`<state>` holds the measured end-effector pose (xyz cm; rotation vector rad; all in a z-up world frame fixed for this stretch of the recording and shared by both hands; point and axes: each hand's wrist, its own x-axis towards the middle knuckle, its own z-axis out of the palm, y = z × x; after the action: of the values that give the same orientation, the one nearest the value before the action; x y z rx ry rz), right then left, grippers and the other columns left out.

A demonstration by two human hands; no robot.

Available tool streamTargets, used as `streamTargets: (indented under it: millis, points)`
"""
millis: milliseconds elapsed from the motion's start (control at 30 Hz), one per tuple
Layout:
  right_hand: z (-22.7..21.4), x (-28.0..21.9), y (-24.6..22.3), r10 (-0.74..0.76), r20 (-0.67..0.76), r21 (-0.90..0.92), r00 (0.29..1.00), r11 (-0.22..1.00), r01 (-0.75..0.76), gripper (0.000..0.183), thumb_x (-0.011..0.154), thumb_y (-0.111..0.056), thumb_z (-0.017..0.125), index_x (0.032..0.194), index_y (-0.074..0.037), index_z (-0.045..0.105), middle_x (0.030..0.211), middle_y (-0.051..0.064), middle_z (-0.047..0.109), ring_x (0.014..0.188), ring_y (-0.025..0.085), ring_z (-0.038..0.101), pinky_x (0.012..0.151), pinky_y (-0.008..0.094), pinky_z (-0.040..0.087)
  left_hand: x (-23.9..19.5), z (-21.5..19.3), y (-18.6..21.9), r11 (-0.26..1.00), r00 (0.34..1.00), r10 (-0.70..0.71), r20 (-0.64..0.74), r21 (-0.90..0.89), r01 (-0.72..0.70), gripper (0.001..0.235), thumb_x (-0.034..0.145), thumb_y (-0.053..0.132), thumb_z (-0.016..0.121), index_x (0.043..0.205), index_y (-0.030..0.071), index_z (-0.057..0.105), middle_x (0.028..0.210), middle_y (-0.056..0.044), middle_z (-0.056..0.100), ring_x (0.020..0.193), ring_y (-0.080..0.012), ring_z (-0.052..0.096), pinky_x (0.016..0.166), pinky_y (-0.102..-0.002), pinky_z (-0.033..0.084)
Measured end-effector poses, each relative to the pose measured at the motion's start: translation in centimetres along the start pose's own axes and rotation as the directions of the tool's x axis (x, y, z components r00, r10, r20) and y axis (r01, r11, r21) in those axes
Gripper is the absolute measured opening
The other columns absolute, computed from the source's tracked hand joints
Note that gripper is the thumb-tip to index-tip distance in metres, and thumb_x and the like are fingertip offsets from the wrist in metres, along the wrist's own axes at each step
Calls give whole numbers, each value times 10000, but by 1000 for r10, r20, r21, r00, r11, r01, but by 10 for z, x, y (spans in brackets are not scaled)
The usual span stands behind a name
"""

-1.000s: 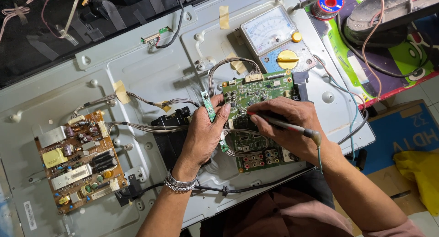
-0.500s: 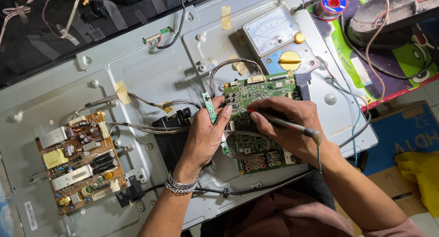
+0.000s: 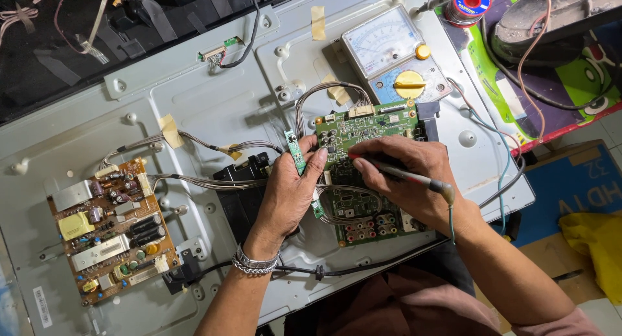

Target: The person uses a multimeter probe to test various points on a green circuit board held in their left hand. They move the probe across different components and connectors on the board throughout the video.

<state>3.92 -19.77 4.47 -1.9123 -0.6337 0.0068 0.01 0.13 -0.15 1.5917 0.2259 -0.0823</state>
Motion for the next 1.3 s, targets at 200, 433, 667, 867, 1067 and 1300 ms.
streamTargets:
  millis: [200,433,667,867,1067,1300]
  points:
    - [0,-1,-1,36,-9,22,999,999,-36,130,945,-86,701,1032,-46,789,800,179,775,703,249,753,610,340,588,-1,-1,1,1000,1000,5,1,12,-5,419,1013,279,580,1290,-35,605,930,-150,755,888,-146,613,861,-368,549]
    - [2,2,0,33,-16,24,999,999,-33,128,934,-60,707,1032,-40,787,807,188,771,726,257,758,624,348,592,-2,4,9,1000,1000,6,-3,-4,-6,442,1007,284,588,1304,-42,594,934,-151,754,897,-149,604,862,-377,542]
    - [3,3,-2,21,-24,-2,999,1000,-21,123,942,-71,705,1029,-39,786,790,191,757,722,277,758,626,358,587,-1,-2,-1,1000,1000,0,-8,15,0,460,1007,294,590,1316,-47,586,952,-170,754,916,-162,606,872,-400,543]
    - [4,2,-1,16,-30,-16,999,1000,-17,116,949,-86,708,1023,-40,784,788,191,755,720,287,760,619,356,587,-1,-2,0,1000,1000,-2,-4,14,2,462,1007,297,588,1323,-39,590,964,-176,761,925,-164,611,883,-399,537]
    - [4,1,1,20,-34,4,999,1000,-20,114,947,-77,710,1017,-26,784,777,199,754,703,285,759,620,347,591,0,-4,-2,1000,1000,-1,-4,25,1,470,1007,303,590,1319,-48,585,958,-180,758,910,-171,615,876,-412,539]
    - [5,2,0,9,-32,-1,999,1000,-9,107,947,-80,710,1009,-28,780,777,196,756,707,283,761,612,353,593,-1,-5,-4,1000,1000,-16,-2,12,16,422,1008,288,584,1311,-4,607,960,-150,767,917,-147,628,869,-352,547]
